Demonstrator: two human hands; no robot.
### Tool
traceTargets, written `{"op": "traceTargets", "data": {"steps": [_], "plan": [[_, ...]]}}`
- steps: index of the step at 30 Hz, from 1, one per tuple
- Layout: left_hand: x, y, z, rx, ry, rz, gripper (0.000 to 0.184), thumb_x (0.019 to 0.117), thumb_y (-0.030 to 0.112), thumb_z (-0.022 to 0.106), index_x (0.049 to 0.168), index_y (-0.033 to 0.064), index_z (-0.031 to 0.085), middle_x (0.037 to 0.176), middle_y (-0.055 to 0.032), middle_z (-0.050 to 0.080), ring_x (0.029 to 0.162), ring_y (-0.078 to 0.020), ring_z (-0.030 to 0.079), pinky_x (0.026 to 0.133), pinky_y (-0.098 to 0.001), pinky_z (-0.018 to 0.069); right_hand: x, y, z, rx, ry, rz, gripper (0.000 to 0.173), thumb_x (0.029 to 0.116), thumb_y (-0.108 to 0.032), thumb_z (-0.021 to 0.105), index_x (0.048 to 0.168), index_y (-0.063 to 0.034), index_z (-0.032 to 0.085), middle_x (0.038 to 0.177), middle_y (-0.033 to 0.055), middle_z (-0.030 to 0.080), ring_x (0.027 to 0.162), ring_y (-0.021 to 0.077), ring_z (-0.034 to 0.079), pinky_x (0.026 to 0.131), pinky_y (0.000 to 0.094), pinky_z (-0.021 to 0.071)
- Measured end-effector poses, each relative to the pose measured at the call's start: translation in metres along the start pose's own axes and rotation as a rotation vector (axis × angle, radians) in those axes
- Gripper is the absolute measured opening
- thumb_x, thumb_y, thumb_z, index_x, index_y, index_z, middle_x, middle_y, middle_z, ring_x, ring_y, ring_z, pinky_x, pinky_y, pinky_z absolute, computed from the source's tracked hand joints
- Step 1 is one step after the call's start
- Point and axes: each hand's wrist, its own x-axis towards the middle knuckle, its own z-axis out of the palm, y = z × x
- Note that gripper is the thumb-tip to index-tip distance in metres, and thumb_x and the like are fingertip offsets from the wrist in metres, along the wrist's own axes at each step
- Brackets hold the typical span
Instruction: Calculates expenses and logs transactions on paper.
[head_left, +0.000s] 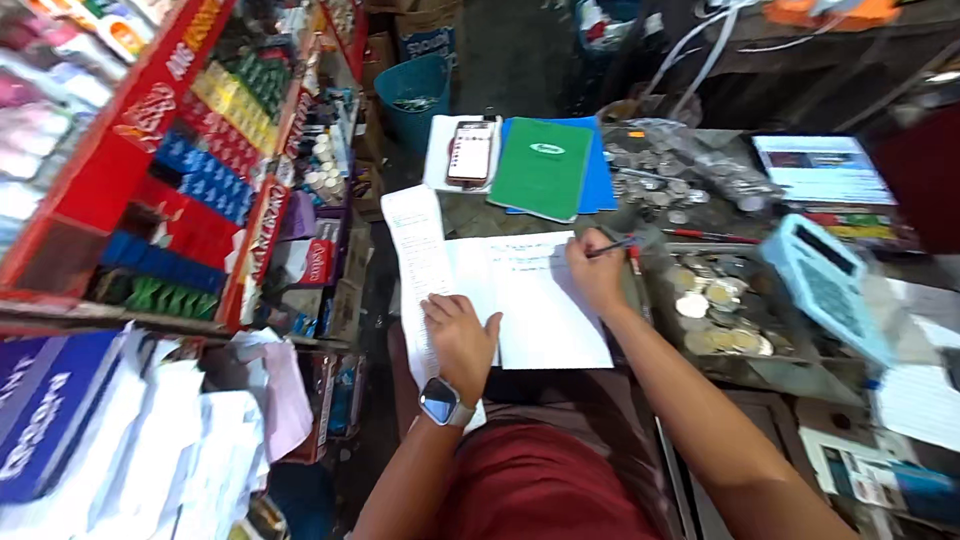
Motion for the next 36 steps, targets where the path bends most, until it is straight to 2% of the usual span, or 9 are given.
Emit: {"op": "traceTargets", "data": {"steps": [4, 7, 14, 19, 22, 25, 27, 32, 36], "plan": [[0.0, 0.002, 0.005, -0.02, 0.057, 0.001, 0.082, 0.0948, 0.065, 0.052, 0.132, -0.0079, 0.059, 0.141, -0.0424, 0.048, 0.133, -0.0589, 0.046, 0.103, -0.0605, 0.045, 0.001, -0.007, -0.001, -0.013, -0.01, -0.001, 0.028, 0.0938, -0.004, 0.056, 0.069, -0.0027, 0.044, 0.062, -0.0033, 0.039, 0.056, -0.0005, 0.038, 0.056, 0.0167, 0.0333], [-0.001, 0.004, 0.004, -0.013, 0.05, 0.005, 0.082, 0.0955, 0.065, 0.051, 0.133, -0.0085, 0.059, 0.142, -0.0422, 0.047, 0.134, -0.0585, 0.046, 0.105, -0.0596, 0.0438, 0.002, -0.007, -0.004, -0.071, -0.021, -0.011, 0.027, 0.0941, -0.006, 0.056, 0.07, -0.0001, 0.046, 0.063, -0.0011, 0.04, 0.058, 0.0008, 0.038, 0.057, 0.0182, 0.0329], [-0.001, 0.007, 0.006, -0.014, 0.063, 0.006, 0.082, 0.0967, 0.064, 0.049, 0.132, -0.009, 0.059, 0.143, -0.0423, 0.046, 0.134, -0.0585, 0.045, 0.107, -0.0589, 0.0428, 0.002, 0.002, -0.007, 0.007, -0.03, 0.026, 0.029, 0.0947, -0.009, 0.057, 0.07, -0.0093, 0.042, 0.061, -0.0065, 0.038, 0.052, -0.0019, 0.04, 0.053, 0.0161, 0.0382], [-0.001, 0.008, 0.006, 0.009, 0.071, 0.01, 0.083, 0.0962, 0.065, 0.049, 0.132, -0.009, 0.059, 0.142, -0.0419, 0.048, 0.133, -0.0585, 0.047, 0.105, -0.0585, 0.0438, 0.003, 0.0, -0.009, 0.009, -0.043, 0.027, 0.029, 0.0944, -0.008, 0.057, 0.069, -0.0104, 0.042, 0.061, -0.0071, 0.038, 0.052, -0.0031, 0.04, 0.053, 0.0144, 0.0369], [-0.001, 0.006, 0.009, -0.025, 0.103, 0.007, 0.082, 0.0947, 0.064, 0.053, 0.13, -0.0098, 0.06, 0.14, -0.0431, 0.048, 0.133, -0.0593, 0.047, 0.105, -0.0594, 0.0437, 0.004, -0.007, -0.012, 0.003, -0.101, 0.044, 0.027, 0.0952, -0.007, 0.057, 0.071, -0.006, 0.044, 0.062, -0.0041, 0.041, 0.054, -0.0005, 0.043, 0.055, 0.0168, 0.0401], [-0.001, 0.002, 0.015, -0.034, 0.171, 0.035, 0.082, 0.0925, 0.064, 0.056, 0.125, -0.0108, 0.063, 0.135, -0.0449, 0.051, 0.127, -0.0613, 0.05, 0.1, -0.062, 0.0466, 0.001, -0.011, -0.013, 0.1, -0.034, 0.102, 0.029, 0.0946, -0.005, 0.058, 0.071, -0.01, 0.042, 0.058, -0.0069, 0.042, 0.049, -0.0005, 0.045, 0.052, 0.0174, 0.0442], [-0.001, 0.001, 0.011, -0.031, 0.116, 0.034, 0.083, 0.0943, 0.064, 0.054, 0.129, -0.0109, 0.06, 0.138, -0.0459, 0.048, 0.13, -0.062, 0.047, 0.101, -0.0629, 0.0452, 0.0, -0.015, -0.013, 0.145, -0.005, 0.14, 0.03, 0.0948, -0.002, 0.058, 0.071, -0.0101, 0.042, 0.057, -0.0062, 0.042, 0.048, 0.001, 0.045, 0.051, 0.0188, 0.0444], [-0.001, -0.001, 0.008, 0.021, 0.074, 0.026, 0.086, 0.094, 0.067, 0.052, 0.131, -0.0102, 0.058, 0.138, -0.0453, 0.048, 0.131, -0.0612, 0.046, 0.1, -0.0618, 0.0462, 0.0, -0.003, -0.012, 0.173, -0.045, 0.091, 0.03, 0.0957, -0.004, 0.059, 0.071, -0.0084, 0.043, 0.058, -0.0036, 0.043, 0.048, 0.003, 0.045, 0.05, 0.0196, 0.0439], [-0.001, -0.002, 0.007, 0.044, 0.072, 0.024, 0.087, 0.0939, 0.068, 0.051, 0.131, -0.01, 0.058, 0.138, -0.0446, 0.048, 0.13, -0.0604, 0.048, 0.099, -0.0604, 0.0472, 0.003, -0.017, -0.011, 0.178, -0.055, 0.187, 0.028, 0.0976, -0.005, 0.059, 0.074, -0.0074, 0.044, 0.058, -0.0026, 0.046, 0.047, 0.0046, 0.049, 0.05, 0.0215, 0.0478]]}}
